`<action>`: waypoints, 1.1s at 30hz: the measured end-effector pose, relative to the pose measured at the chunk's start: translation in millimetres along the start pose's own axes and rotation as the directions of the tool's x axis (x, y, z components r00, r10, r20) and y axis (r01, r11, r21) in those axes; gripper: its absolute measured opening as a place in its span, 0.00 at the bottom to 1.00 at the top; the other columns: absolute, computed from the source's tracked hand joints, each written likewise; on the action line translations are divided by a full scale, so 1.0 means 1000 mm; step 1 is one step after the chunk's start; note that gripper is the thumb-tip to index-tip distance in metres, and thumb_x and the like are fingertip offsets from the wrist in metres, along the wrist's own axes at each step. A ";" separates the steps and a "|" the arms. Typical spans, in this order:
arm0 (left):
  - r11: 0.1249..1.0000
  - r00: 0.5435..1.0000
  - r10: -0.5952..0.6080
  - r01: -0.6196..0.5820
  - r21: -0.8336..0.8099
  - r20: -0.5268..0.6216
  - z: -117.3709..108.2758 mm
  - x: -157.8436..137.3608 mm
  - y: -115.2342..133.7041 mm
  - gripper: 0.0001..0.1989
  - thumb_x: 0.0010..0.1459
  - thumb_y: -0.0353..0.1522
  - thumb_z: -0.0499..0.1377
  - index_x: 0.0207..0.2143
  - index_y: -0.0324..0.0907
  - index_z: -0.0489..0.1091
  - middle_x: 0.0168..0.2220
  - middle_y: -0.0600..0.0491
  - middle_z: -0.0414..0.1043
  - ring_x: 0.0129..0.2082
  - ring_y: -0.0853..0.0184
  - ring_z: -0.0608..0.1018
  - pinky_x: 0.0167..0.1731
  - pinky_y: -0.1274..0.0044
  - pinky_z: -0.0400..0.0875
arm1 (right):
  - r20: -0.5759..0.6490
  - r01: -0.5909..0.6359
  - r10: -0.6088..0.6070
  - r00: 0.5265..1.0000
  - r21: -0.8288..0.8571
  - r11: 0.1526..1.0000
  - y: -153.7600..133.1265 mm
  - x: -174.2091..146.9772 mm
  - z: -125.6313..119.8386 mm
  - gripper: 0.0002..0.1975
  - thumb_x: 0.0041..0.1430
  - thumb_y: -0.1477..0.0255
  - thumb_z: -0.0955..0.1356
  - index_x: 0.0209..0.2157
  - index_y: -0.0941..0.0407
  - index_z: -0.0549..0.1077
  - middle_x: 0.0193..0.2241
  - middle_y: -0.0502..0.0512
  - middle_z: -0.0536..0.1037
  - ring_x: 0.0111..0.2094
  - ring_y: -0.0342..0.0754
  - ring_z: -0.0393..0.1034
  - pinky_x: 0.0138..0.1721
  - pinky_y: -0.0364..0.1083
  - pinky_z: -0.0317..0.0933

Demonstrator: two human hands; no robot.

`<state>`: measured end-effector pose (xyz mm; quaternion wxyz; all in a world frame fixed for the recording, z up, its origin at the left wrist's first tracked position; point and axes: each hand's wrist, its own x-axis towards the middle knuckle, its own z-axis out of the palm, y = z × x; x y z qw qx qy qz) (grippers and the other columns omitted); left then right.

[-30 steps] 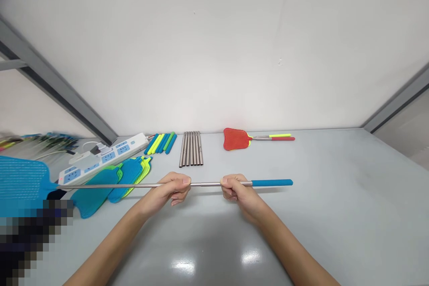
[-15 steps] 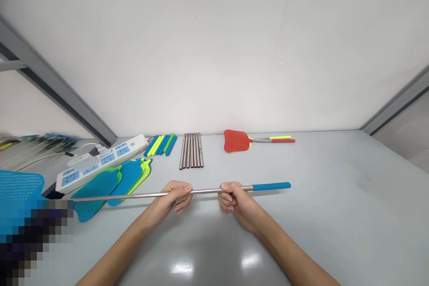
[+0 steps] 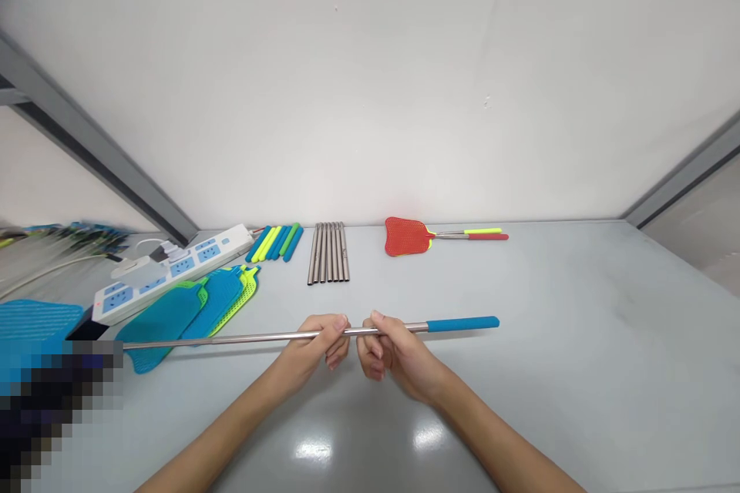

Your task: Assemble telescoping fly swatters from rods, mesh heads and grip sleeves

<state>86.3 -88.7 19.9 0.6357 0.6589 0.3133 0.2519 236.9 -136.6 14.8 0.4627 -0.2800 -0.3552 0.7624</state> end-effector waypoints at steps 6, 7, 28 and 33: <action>0.997 0.999 -0.017 0.015 0.074 0.027 0.009 -0.001 0.007 0.21 0.56 0.38 0.43 0.13 0.39 0.54 0.14 0.58 0.53 0.17 0.75 0.60 0.22 0.80 0.54 | -0.038 0.020 -0.019 0.999 0.041 0.999 0.008 0.002 -0.001 0.25 0.55 0.55 0.51 0.14 0.57 0.57 0.13 0.47 0.55 0.17 0.40 0.49 0.21 0.43 0.43; 0.998 0.999 -0.028 0.026 0.066 0.039 0.010 -0.001 0.008 0.21 0.56 0.38 0.43 0.13 0.39 0.54 0.14 0.58 0.53 0.17 0.75 0.59 0.22 0.80 0.54 | -0.041 0.014 -0.012 0.999 0.041 0.999 0.008 0.001 -0.001 0.25 0.56 0.56 0.52 0.14 0.57 0.58 0.13 0.47 0.55 0.17 0.40 0.49 0.21 0.43 0.43; 0.985 0.986 -0.162 0.159 0.070 0.049 0.000 0.000 0.017 0.21 0.55 0.39 0.42 0.13 0.40 0.46 0.13 0.59 0.45 0.17 0.75 0.51 0.18 0.78 0.46 | -0.304 0.002 -0.057 0.951 -0.177 0.984 -0.009 -0.004 0.011 0.20 0.52 0.69 0.60 0.13 0.55 0.46 0.14 0.44 0.45 0.18 0.40 0.38 0.21 0.44 0.37; 0.986 0.985 -0.155 0.149 0.079 0.072 -0.005 -0.001 0.017 0.21 0.56 0.39 0.43 0.13 0.40 0.47 0.14 0.59 0.46 0.17 0.74 0.51 0.19 0.78 0.46 | -0.301 0.000 -0.054 0.952 -0.179 0.984 -0.010 -0.004 0.006 0.19 0.52 0.71 0.60 0.13 0.55 0.46 0.14 0.44 0.45 0.18 0.40 0.38 0.21 0.45 0.36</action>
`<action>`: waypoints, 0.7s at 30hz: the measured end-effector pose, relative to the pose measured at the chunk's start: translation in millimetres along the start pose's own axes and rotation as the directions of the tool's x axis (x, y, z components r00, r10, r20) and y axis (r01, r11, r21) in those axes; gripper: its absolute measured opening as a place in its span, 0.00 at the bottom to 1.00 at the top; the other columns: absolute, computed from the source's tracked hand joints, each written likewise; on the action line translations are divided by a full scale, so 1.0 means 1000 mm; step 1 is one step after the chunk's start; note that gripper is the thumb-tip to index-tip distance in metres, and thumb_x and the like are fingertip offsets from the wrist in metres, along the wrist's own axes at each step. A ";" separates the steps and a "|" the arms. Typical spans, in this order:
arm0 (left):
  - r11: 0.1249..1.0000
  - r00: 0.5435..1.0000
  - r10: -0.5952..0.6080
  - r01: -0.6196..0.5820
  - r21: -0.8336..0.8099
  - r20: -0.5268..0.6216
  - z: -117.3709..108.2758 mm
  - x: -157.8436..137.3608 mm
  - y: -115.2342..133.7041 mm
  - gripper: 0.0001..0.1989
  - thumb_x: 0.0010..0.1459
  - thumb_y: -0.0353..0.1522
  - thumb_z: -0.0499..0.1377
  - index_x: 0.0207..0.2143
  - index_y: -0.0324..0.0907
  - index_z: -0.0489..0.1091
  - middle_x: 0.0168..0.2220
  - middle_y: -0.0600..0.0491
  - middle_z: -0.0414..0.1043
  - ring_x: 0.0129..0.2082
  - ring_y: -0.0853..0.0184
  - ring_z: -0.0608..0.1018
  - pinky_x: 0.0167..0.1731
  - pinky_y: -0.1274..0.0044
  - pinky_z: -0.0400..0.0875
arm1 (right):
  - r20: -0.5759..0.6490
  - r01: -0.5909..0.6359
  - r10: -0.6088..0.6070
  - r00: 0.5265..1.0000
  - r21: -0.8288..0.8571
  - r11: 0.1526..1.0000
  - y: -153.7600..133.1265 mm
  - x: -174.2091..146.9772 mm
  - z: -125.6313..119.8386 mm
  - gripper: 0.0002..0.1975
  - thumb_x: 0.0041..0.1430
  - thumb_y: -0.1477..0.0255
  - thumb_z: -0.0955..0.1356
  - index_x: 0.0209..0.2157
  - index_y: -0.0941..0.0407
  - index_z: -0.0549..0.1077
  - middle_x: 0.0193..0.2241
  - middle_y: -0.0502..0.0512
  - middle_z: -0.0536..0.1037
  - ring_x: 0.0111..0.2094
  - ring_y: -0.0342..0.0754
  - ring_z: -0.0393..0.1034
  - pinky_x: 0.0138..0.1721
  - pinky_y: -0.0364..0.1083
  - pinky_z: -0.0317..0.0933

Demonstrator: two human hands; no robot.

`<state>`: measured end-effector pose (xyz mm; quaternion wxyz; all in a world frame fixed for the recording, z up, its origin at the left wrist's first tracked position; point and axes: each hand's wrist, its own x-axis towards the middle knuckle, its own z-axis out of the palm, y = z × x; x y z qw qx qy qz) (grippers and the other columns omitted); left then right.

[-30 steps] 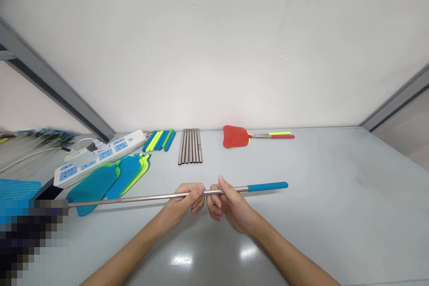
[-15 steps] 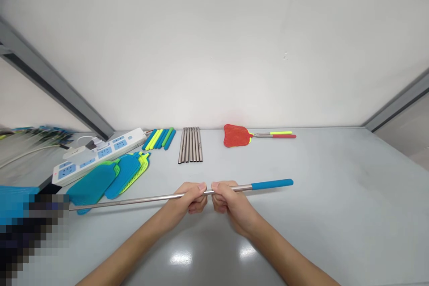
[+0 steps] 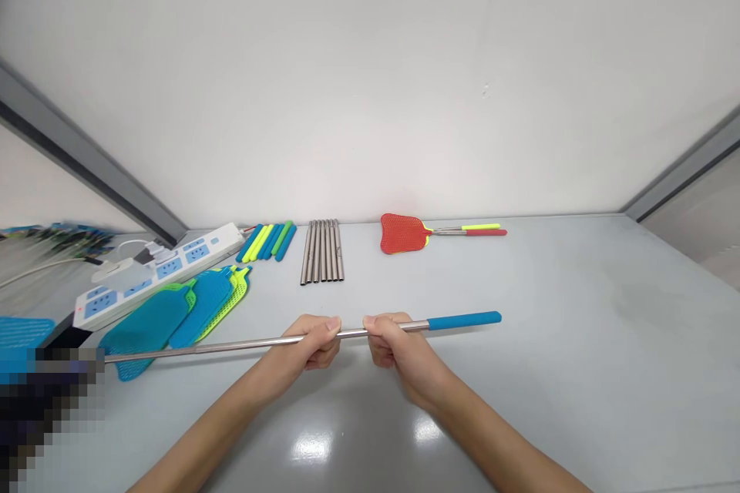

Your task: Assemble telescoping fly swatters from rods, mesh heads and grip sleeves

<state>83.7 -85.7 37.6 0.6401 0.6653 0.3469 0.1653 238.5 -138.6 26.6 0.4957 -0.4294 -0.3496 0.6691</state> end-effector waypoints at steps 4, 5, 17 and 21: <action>0.999 1.000 0.007 -0.007 -0.036 0.002 -0.006 -0.001 0.003 0.20 0.56 0.38 0.43 0.14 0.41 0.46 0.14 0.60 0.45 0.17 0.75 0.49 0.19 0.77 0.45 | -0.011 0.005 -0.005 1.000 0.007 1.000 -0.001 0.002 -0.005 0.19 0.52 0.71 0.60 0.13 0.55 0.46 0.14 0.44 0.44 0.18 0.39 0.37 0.21 0.45 0.35; 0.999 1.000 0.007 -0.007 -0.048 -0.003 -0.008 -0.002 0.004 0.20 0.56 0.38 0.43 0.14 0.41 0.46 0.14 0.60 0.44 0.17 0.75 0.49 0.19 0.77 0.45 | -0.016 0.006 -0.006 1.000 0.007 1.000 -0.002 0.002 -0.006 0.19 0.52 0.71 0.60 0.13 0.55 0.46 0.14 0.44 0.44 0.17 0.39 0.37 0.21 0.45 0.35; 0.991 0.998 0.026 -0.032 -0.131 -0.050 -0.024 -0.002 0.002 0.20 0.55 0.37 0.45 0.14 0.42 0.43 0.15 0.61 0.38 0.16 0.75 0.46 0.18 0.77 0.41 | -0.057 0.070 -0.071 0.996 -0.029 0.997 -0.009 0.004 -0.019 0.20 0.52 0.70 0.60 0.14 0.56 0.45 0.14 0.44 0.44 0.17 0.39 0.38 0.21 0.44 0.37; 0.986 0.995 0.025 -0.040 -0.161 -0.092 -0.028 -0.001 0.000 0.20 0.55 0.38 0.45 0.14 0.42 0.43 0.15 0.61 0.38 0.16 0.76 0.46 0.17 0.78 0.40 | -0.110 0.082 -0.086 0.990 -0.038 0.996 -0.008 0.006 -0.026 0.20 0.52 0.68 0.60 0.14 0.55 0.46 0.13 0.44 0.45 0.17 0.39 0.40 0.21 0.44 0.39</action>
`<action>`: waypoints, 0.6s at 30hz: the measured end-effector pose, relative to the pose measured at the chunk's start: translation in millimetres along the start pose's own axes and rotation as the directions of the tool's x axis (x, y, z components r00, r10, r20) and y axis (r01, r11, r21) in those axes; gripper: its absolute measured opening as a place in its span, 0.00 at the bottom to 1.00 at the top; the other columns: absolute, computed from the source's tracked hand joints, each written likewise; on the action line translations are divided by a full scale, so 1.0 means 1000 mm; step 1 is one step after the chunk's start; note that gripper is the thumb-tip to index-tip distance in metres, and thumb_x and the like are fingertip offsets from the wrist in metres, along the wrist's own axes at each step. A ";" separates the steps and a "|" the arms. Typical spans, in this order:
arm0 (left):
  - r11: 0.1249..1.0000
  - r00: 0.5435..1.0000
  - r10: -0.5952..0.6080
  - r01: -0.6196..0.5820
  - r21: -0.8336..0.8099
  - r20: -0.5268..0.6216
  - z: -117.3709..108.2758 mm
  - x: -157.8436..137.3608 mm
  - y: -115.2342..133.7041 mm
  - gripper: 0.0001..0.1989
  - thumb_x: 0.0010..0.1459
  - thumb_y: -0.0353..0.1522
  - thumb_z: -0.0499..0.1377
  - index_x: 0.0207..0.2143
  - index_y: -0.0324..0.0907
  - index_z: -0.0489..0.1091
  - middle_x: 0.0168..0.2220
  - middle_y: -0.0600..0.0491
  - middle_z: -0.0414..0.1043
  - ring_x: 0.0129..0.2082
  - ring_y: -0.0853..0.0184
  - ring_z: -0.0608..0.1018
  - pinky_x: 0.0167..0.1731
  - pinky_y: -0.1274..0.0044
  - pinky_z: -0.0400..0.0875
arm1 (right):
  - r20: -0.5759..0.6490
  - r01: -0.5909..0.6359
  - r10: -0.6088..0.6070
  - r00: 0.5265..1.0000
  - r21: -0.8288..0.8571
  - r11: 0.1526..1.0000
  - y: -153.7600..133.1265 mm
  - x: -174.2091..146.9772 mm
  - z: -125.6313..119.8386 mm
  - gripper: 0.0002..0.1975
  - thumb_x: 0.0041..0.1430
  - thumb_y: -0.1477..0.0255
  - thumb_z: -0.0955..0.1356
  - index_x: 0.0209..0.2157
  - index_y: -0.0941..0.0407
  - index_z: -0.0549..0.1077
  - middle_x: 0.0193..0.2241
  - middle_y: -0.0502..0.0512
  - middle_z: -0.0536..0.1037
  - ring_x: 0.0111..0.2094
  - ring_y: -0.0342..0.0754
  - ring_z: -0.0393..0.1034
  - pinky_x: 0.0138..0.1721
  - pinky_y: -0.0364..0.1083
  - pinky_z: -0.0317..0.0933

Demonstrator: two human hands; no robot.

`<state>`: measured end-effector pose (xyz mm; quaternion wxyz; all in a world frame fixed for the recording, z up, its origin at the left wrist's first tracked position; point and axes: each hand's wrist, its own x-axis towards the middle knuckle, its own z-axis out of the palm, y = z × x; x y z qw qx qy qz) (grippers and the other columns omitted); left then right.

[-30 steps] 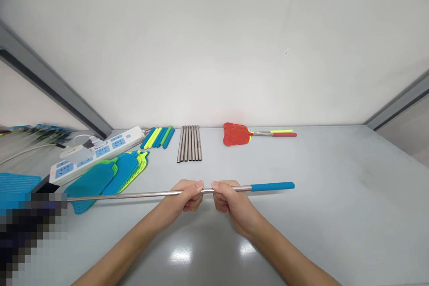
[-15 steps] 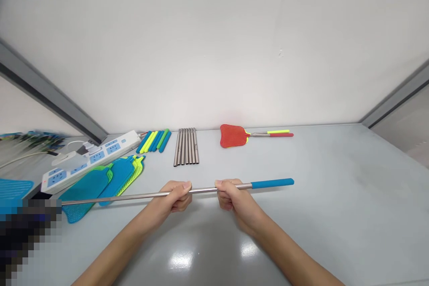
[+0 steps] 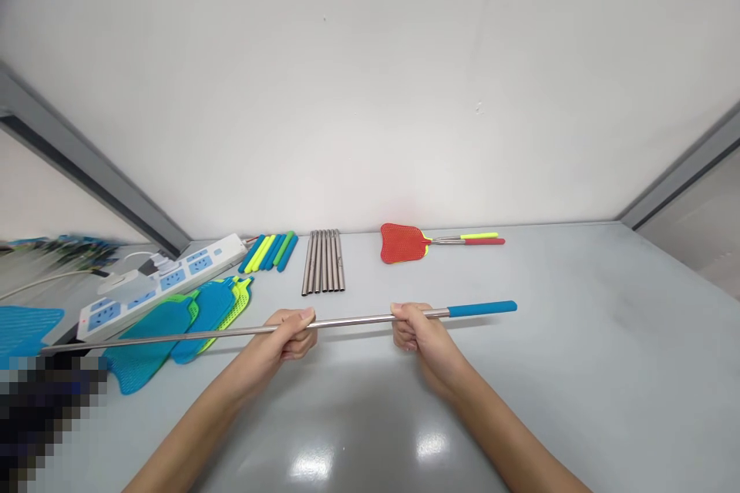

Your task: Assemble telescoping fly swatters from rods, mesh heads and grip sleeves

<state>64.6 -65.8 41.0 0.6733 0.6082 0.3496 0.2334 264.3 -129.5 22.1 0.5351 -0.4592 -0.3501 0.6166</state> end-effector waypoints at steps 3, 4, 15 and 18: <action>1.000 1.000 -0.008 0.008 -0.015 -0.013 -0.001 0.001 -0.001 0.20 0.54 0.39 0.46 0.14 0.42 0.43 0.15 0.61 0.38 0.16 0.76 0.45 0.17 0.78 0.39 | -0.031 -0.002 0.002 1.000 -0.007 1.000 0.001 0.001 -0.003 0.20 0.52 0.67 0.60 0.14 0.55 0.46 0.13 0.44 0.45 0.17 0.40 0.40 0.22 0.44 0.42; 1.000 1.000 -0.010 0.010 -0.017 -0.017 -0.001 0.002 -0.002 0.20 0.54 0.39 0.46 0.14 0.42 0.43 0.14 0.61 0.38 0.16 0.76 0.45 0.17 0.78 0.39 | -0.037 -0.002 0.001 0.999 -0.006 1.000 0.001 0.002 -0.003 0.20 0.52 0.68 0.60 0.14 0.55 0.46 0.13 0.44 0.45 0.17 0.40 0.40 0.22 0.44 0.42; 0.999 0.997 0.000 -0.004 -0.045 -0.074 0.013 0.008 -0.022 0.24 0.50 0.45 0.48 0.12 0.41 0.43 0.11 0.62 0.40 0.13 0.78 0.47 0.15 0.80 0.41 | -0.029 -0.122 0.137 0.990 0.302 0.945 0.016 0.005 0.002 0.19 0.51 0.68 0.59 0.13 0.55 0.45 0.12 0.43 0.43 0.15 0.40 0.38 0.20 0.43 0.43; 1.000 0.999 0.019 -0.019 -0.008 -0.050 0.016 0.008 -0.024 0.24 0.51 0.45 0.47 0.11 0.41 0.46 0.11 0.61 0.43 0.13 0.77 0.51 0.16 0.80 0.45 | -0.021 -0.093 0.106 0.994 0.339 0.936 0.017 0.004 0.003 0.19 0.50 0.68 0.59 0.12 0.55 0.45 0.12 0.43 0.43 0.15 0.39 0.38 0.20 0.43 0.43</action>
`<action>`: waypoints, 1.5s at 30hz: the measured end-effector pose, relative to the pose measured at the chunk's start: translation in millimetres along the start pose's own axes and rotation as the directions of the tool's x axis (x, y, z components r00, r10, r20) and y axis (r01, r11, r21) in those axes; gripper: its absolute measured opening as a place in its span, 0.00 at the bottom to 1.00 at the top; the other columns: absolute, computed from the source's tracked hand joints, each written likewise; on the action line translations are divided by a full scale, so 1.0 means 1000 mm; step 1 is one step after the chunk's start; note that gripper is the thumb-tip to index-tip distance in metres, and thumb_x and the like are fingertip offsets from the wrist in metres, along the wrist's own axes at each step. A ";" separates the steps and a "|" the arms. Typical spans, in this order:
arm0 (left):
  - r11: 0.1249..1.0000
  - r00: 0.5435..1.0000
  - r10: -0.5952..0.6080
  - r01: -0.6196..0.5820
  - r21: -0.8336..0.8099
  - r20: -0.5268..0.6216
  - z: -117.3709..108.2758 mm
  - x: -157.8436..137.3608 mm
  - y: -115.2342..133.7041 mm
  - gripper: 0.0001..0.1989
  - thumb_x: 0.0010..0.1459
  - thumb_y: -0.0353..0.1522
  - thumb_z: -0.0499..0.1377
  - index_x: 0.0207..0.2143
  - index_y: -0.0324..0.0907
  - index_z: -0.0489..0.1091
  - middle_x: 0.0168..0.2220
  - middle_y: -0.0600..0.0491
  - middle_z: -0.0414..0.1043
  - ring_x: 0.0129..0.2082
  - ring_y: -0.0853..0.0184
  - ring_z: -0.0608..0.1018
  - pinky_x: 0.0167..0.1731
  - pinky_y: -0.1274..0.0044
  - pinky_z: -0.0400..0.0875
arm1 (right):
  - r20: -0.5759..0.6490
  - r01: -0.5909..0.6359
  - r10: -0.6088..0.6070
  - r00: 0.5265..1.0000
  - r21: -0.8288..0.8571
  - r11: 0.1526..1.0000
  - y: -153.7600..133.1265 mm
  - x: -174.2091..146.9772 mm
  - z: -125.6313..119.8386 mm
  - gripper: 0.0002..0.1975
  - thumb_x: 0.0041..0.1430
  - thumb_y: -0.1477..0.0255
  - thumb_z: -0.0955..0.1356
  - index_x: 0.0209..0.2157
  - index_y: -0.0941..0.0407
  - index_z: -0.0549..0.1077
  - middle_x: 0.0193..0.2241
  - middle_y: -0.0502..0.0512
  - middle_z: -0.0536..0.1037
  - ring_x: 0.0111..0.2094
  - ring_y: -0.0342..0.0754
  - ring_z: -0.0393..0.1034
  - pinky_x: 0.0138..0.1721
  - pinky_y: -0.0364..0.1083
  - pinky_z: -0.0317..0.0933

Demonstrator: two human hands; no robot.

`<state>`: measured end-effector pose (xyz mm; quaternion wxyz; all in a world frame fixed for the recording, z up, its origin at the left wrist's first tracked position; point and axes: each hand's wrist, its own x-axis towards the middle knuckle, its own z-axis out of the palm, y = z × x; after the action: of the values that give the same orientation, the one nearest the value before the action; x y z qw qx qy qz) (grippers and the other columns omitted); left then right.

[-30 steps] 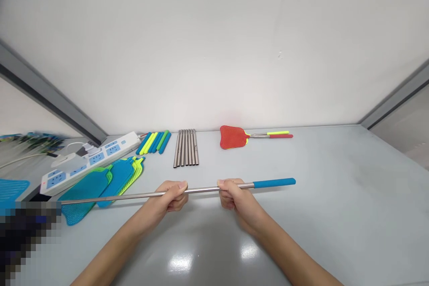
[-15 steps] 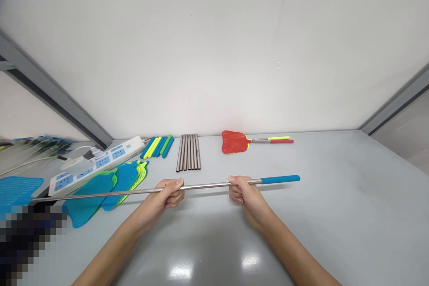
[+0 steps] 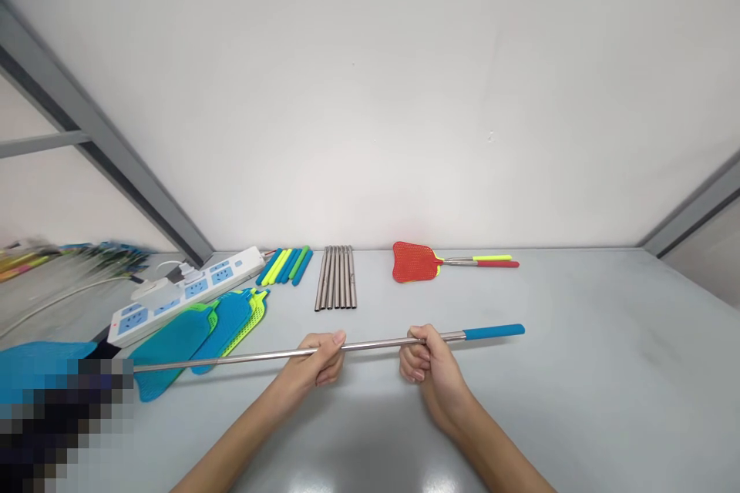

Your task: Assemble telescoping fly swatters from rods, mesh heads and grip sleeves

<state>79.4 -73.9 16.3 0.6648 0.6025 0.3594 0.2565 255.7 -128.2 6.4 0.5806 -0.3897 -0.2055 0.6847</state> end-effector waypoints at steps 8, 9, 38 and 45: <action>1.000 0.995 0.007 -0.005 -0.024 0.104 0.012 0.001 -0.007 0.24 0.55 0.43 0.43 0.11 0.40 0.49 0.10 0.60 0.47 0.14 0.76 0.55 0.18 0.79 0.49 | -0.060 0.078 -0.078 0.995 -0.003 0.997 0.011 -0.001 0.003 0.20 0.52 0.67 0.60 0.13 0.55 0.46 0.11 0.42 0.43 0.14 0.39 0.38 0.19 0.44 0.41; 0.998 0.992 -0.005 0.013 -0.059 0.122 0.014 0.001 -0.006 0.23 0.55 0.42 0.43 0.12 0.40 0.49 0.10 0.60 0.46 0.14 0.76 0.54 0.17 0.79 0.48 | -0.102 0.090 -0.090 0.991 -0.002 0.996 0.012 0.001 0.002 0.20 0.52 0.67 0.60 0.13 0.55 0.46 0.11 0.42 0.42 0.14 0.39 0.38 0.19 0.44 0.40; 0.990 0.978 -0.124 0.133 -0.043 0.169 -0.006 -0.001 0.024 0.20 0.54 0.39 0.46 0.14 0.42 0.44 0.12 0.62 0.40 0.13 0.77 0.47 0.15 0.79 0.42 | -0.284 0.143 -0.155 0.946 -0.062 0.988 0.001 0.007 -0.008 0.21 0.49 0.67 0.62 0.14 0.55 0.43 0.13 0.42 0.41 0.15 0.38 0.38 0.19 0.43 0.40; 0.990 0.981 -0.134 0.140 -0.033 0.143 -0.014 -0.002 0.025 0.20 0.54 0.39 0.47 0.14 0.41 0.44 0.14 0.62 0.39 0.14 0.77 0.46 0.14 0.79 0.40 | -0.304 0.184 -0.200 0.931 -0.082 0.979 -0.004 0.010 -0.012 0.21 0.48 0.68 0.62 0.14 0.55 0.44 0.13 0.41 0.41 0.14 0.38 0.38 0.18 0.43 0.40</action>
<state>69.8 -63.3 41.3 0.7172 0.5785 0.3471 0.1746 267.1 -119.9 -1.0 0.6596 -0.4855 -0.1664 0.5491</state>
